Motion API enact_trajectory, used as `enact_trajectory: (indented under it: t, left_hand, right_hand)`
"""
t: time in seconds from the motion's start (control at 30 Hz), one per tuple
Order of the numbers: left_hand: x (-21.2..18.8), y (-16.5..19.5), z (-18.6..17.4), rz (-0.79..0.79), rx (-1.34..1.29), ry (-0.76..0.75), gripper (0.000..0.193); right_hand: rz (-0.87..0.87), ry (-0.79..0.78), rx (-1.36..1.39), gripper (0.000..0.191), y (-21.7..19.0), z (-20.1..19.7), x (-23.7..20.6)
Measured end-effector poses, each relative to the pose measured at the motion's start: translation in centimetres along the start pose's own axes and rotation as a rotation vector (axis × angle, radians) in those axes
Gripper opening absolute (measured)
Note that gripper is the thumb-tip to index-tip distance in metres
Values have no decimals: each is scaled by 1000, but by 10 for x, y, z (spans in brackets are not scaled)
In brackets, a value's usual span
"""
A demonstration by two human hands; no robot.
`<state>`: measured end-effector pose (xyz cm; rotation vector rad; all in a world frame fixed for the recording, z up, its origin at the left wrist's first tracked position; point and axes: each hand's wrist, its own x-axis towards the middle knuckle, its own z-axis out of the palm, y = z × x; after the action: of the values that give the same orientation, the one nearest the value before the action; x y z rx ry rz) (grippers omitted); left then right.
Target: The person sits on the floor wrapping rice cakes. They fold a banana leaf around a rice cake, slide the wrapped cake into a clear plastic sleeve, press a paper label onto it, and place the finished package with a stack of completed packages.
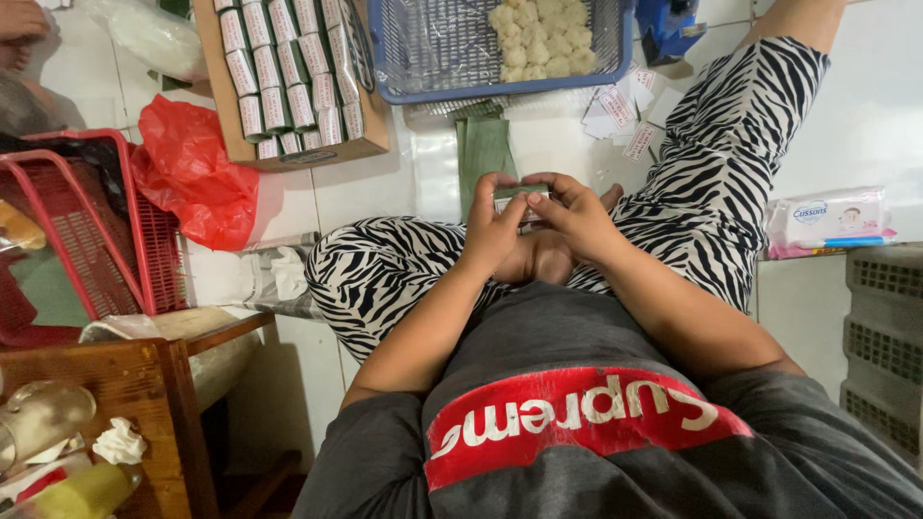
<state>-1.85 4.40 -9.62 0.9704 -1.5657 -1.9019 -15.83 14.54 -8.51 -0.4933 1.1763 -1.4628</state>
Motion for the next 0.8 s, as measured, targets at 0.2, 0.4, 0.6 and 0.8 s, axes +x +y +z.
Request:
enact_trajectory:
  t: [0.2,0.4,0.6,0.8]
  left_hand:
    - [7,0,-4,-110,-261,-104,32]
    - [10,-2,-12,-142,-175,-96,23]
    - [15,-5,-14,-230,-223,-48,21]
    - [19,-13,-11,-255,-329,-60,21]
  right_hand:
    - [-2,-5,220,23,1,-2,-1]
    - [-11,57,-49,27,-5,2,-5]
    - [-909,396,-1138,51,-27,17,-34]
    - [-1028,98,-1781,42,-35,14,-40]
